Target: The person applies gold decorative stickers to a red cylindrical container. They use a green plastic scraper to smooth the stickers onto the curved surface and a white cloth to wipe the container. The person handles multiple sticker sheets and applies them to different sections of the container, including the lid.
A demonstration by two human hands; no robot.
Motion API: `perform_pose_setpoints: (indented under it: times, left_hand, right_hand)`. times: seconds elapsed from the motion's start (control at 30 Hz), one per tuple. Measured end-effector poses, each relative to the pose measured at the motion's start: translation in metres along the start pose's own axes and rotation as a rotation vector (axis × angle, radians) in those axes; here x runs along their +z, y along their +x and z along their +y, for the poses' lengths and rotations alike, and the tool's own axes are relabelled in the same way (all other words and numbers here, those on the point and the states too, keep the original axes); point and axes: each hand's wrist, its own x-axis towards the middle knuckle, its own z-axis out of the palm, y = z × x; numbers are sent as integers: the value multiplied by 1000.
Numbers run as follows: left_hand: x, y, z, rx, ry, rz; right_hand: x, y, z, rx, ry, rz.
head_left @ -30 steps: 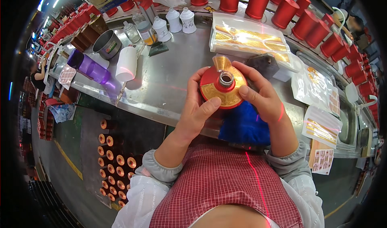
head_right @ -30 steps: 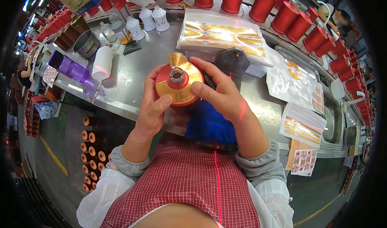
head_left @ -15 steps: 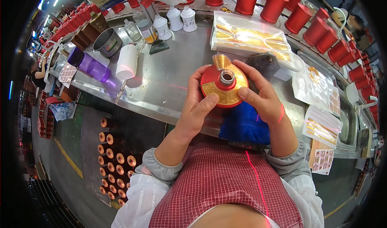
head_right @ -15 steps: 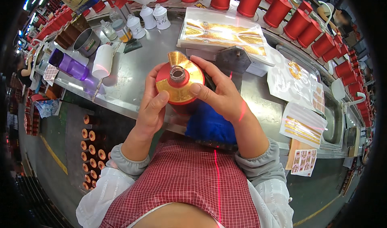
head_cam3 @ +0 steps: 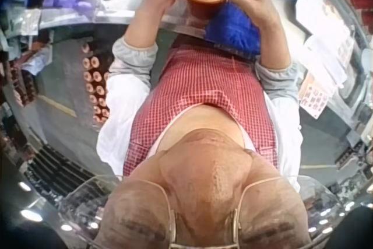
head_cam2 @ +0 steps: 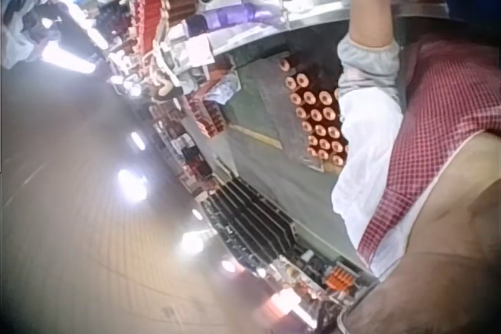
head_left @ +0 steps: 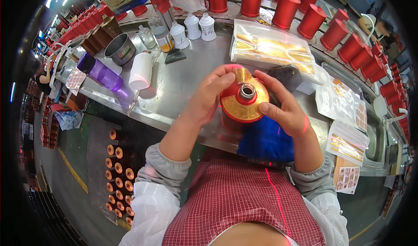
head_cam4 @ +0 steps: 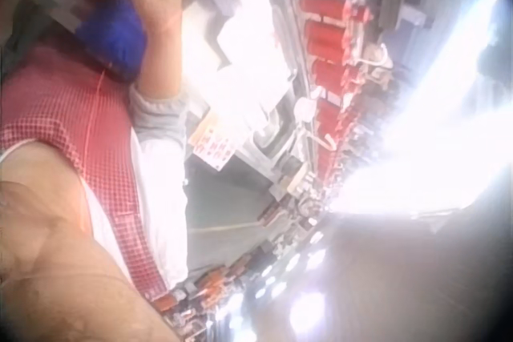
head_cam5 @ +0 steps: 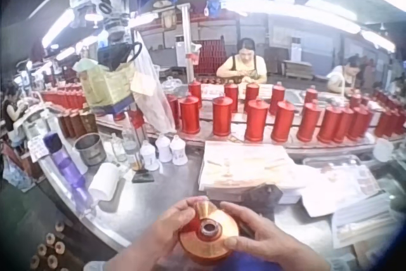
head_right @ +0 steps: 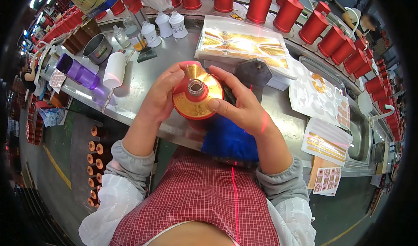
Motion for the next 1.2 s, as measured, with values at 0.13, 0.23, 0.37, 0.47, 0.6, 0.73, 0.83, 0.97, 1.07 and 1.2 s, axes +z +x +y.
perform_pose_setpoints:
  times: [0.13, 0.23, 0.37, 0.47, 0.6, 0.73, 0.83, 0.97, 1.07, 1.2]
  left_hand:
    - [-4, 8, 22, 50, 304, -58]
    - [5, 11, 36, 115, 529, -77]
    - [5, 16, 39, 161, 633, -98]
    - [0, 19, 34, 165, 627, -74]
    - [-4, 12, 16, 153, 329, 37]
    - [1, -17, -14, 253, 9, 62]
    - [8, -36, -31, 241, 1, 50]
    - [15, -39, -30, 196, 12, 63]
    - [11, -38, -28, 173, -5, 63]
    - [12, -38, -30, 209, 31, 68]
  right_hand:
    - [-5, 4, 1, -16, -20, -12]
    - [-10, 12, -1, -7, -32, -38]
    - [-8, 15, 5, -46, 20, -18]
    - [-7, 14, 9, -115, 3, 33]
    - [-3, 14, 11, 12, 161, 35]
    - [-3, 11, 13, 26, 190, 52]
    - [0, 8, 14, 8, 208, 41]
    - [1, 7, 12, -9, 151, 26]
    - [2, 10, 12, 17, 145, 24]
    - [2, 10, 6, 15, 137, 17]
